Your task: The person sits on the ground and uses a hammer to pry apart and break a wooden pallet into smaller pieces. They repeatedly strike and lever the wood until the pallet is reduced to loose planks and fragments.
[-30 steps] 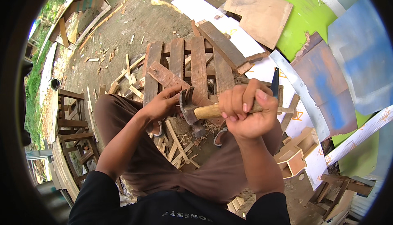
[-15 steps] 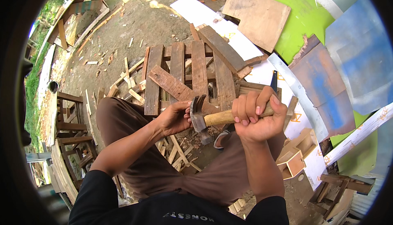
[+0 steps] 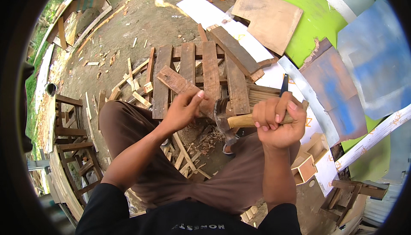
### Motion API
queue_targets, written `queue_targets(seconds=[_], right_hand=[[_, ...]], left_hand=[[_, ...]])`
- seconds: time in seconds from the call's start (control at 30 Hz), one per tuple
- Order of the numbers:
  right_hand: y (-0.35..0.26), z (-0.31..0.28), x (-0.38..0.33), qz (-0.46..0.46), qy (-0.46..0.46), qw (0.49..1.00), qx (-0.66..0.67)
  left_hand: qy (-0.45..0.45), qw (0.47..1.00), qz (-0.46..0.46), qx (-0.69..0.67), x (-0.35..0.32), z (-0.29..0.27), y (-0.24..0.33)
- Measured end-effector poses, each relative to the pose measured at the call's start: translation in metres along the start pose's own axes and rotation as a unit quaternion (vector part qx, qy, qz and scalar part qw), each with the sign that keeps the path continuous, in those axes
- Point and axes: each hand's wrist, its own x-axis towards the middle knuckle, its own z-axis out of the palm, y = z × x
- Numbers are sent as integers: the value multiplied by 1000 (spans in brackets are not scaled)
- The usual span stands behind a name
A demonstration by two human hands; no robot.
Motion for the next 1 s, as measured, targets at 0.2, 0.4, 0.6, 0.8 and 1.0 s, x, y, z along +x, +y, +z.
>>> queue_targets(seconds=[0.2, 0.4, 0.6, 0.8, 1.0], right_hand=[[-44, -21, -18, -57, -16, 997, -58], [-20, -47, -35, -28, 64, 988, -136], [-16, -54, -38, -116, 2, 987, -113], [15, -63, -47, 135, 44, 963, -230], [-20, -74, -50, -36, 5, 988, -149]], left_hand=[[136, 909, 212, 333, 20, -29, -20], [48, 877, 172, 446, 26, -17, -49], [59, 881, 188, 430, 29, -17, -55], [32, 886, 164, 434, 31, -19, -50], [34, 894, 158, 419, 29, -17, -49]])
